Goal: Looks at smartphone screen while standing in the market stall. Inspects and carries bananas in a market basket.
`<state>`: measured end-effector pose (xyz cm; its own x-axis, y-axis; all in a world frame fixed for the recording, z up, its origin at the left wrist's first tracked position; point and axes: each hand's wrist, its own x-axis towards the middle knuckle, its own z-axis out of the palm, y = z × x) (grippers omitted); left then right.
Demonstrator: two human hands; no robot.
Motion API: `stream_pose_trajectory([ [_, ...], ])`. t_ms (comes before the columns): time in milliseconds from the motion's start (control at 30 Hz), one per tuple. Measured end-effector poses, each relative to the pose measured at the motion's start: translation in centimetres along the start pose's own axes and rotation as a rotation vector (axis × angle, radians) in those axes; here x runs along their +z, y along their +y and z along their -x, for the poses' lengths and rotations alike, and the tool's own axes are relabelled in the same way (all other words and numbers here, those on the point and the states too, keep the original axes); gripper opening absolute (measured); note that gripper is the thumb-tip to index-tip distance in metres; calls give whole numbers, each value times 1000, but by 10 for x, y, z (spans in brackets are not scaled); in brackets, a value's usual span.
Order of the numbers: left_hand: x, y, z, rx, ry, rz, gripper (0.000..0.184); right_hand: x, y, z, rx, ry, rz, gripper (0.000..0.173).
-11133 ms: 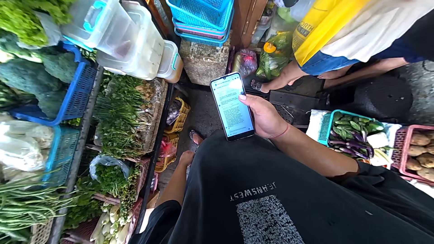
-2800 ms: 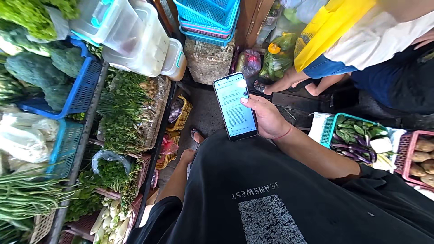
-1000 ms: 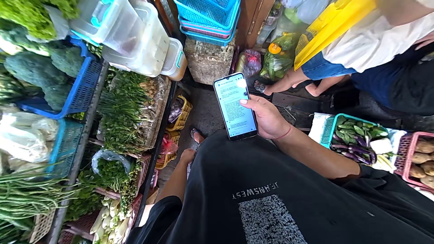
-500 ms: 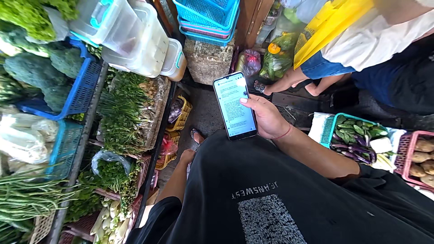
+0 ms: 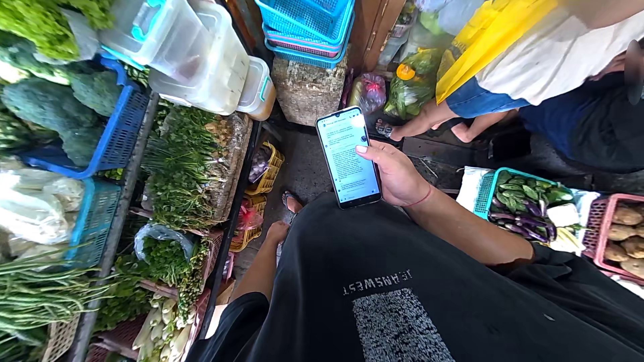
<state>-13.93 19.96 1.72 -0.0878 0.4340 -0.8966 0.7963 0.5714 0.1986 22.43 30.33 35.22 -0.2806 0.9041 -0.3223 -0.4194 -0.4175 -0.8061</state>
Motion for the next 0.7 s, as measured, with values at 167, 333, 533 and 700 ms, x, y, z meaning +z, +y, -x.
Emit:
stream_pose_trajectory([
  [167,2,-3,-5,7,1,16,43,1,-1,-1,8,-1,-2,35],
  [333,2,-1,-3,7,8,29,43,0,-1,-1,3,-2,7,36],
  [533,-4,11,13,-25,-7,37,44,0,-1,-2,-1,-6,11,35],
  [700,-1,4,2,-19,1,39,45,-1,0,-4,5,5,13,34],
])
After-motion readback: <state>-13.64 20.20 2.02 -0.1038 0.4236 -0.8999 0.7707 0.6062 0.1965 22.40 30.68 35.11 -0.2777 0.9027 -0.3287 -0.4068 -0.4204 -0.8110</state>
